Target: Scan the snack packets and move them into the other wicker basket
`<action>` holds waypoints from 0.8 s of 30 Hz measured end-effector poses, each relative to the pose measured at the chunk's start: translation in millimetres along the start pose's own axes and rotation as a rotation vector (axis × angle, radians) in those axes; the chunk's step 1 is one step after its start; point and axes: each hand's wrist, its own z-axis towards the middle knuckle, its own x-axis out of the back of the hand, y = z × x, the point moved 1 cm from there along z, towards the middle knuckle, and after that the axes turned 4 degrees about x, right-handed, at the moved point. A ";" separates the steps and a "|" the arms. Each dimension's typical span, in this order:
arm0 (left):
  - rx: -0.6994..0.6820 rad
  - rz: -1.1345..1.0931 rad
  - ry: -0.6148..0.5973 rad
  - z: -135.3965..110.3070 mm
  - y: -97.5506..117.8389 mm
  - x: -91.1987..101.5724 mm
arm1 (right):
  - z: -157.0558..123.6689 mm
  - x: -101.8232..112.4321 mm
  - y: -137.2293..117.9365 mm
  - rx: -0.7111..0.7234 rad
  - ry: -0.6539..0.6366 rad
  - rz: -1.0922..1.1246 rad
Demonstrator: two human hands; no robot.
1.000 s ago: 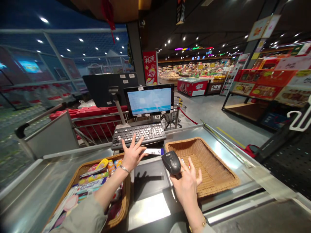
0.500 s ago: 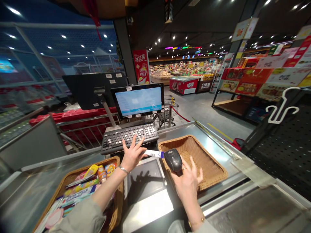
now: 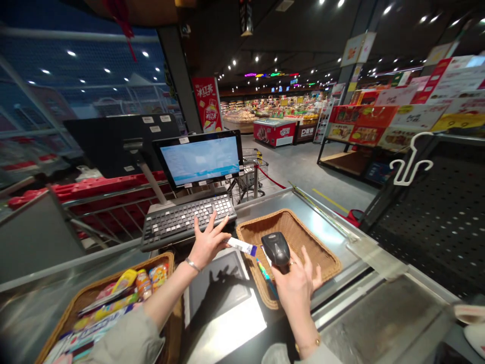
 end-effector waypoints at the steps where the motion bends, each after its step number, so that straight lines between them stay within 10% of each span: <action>1: -0.012 -0.007 -0.002 1.8 1.1 -2.0 | 0.2 0.0 3.0 -0.006 0.015 -0.008; 17: -0.162 -0.123 -0.022 30.2 29.0 -26.4 | 2.8 4.4 38.3 -0.117 0.101 -0.069; 24: -0.021 0.008 -0.055 36.4 44.4 -28.9 | 3.4 5.2 47.7 -0.147 0.093 -0.088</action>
